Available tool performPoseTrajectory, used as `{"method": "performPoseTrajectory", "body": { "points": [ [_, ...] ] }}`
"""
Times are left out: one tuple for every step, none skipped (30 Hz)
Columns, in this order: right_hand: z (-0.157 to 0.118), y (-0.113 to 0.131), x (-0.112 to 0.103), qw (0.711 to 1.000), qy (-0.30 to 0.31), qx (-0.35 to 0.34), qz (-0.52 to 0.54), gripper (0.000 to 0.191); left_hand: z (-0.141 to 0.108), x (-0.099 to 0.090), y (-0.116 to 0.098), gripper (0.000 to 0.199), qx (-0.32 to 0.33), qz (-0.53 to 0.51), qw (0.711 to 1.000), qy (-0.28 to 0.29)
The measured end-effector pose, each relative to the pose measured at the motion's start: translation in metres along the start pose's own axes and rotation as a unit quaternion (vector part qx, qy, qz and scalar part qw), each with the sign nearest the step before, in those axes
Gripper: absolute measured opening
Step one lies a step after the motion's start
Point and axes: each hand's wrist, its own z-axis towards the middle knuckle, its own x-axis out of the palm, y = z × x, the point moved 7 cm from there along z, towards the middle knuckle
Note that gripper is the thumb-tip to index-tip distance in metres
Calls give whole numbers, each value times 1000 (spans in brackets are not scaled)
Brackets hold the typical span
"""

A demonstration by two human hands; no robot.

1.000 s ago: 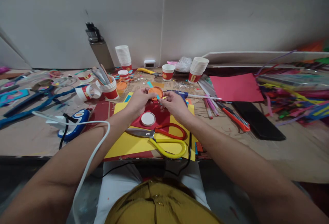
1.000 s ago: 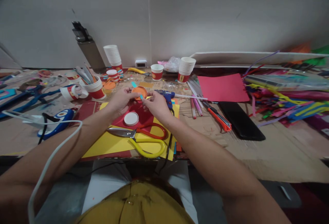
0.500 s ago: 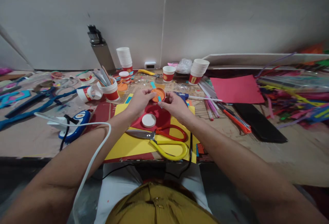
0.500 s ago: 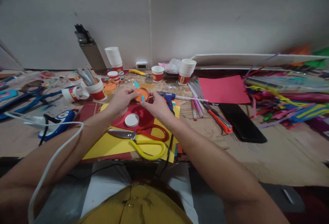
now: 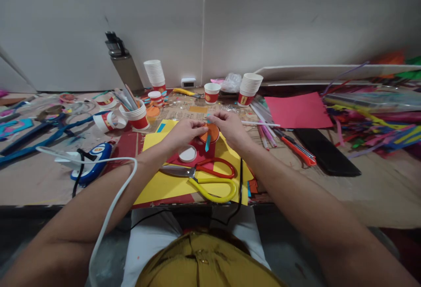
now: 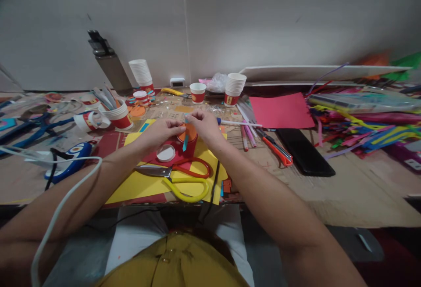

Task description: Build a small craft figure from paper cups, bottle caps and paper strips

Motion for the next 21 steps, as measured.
{"method": "performPoseTrajectory", "body": {
  "points": [
    [-1,-1,0,1000,-6,0,5,17,0,1,0,14,-2,-11,1000,1],
    [-1,-2,0,1000,-12,0,8,18,0,1,1,15,-3,-23,1000,2],
    [-2,-3,0,1000,-17,-1,8,18,0,1,2,16,-4,-34,999,2],
    [-2,-4,0,1000,-23,-2,9,19,0,2,2,17,-5,-44,999,1],
    [-2,-5,0,1000,-29,-2,11,20,1,2,3,18,-7,-54,999,-1],
    [-3,-7,0,999,-35,-2,15,20,1,2,5,19,-10,-63,998,-2],
    [-3,-8,1,999,-40,-1,19,20,1,2,6,19,-13,-70,997,-2],
    [-3,-10,1,999,-45,-1,25,20,2,2,7,20,-16,-75,997,-3],
    [-3,-11,1,998,-49,1,32,21,2,2,9,19,-18,-79,997,-4],
    [-3,-13,1,998,-52,4,42,21,3,1,11,19,-21,-82,996,-4],
    [-4,-14,2,997,-54,7,54,21,4,1,12,19,-23,-82,996,-4],
    [-4,-16,2,996,-56,13,68,22,4,0,13,18,-23,-81,996,-6],
    [-4,-17,3,995,-56,21,81,23,5,-1,14,18,-23,-79,997,-8],
    [-5,-19,4,994,-56,30,93,24,5,-2,15,19,-22,-76,997,-10],
    [-5,-20,4,992,-56,39,103,25,5,-2,15,20,-21,-73,997,-13],
    [-6,-21,5,991,-57,47,112,26,6,-3,16,20,-21,-71,997,-16],
    [-6,-23,5,990,-58,54,118,26,6,-3,16,20,-21,-71,997,-17],
    [-6,-24,5,989,-60,59,123,27,6,-3,17,21,-23,-74,997,-16],
    [-7,-24,5,988,-64,61,127,27,6,-3,18,21,-25,-79,996,-12],
    [-7,-25,5,987,-69,61,130,27,7,-2,19,20,-27,-86,996,-9],
    [-7,-26,4,987,-73,59,132,28,7,-2,20,20,-29,-93,995,-8]
  ]
}}
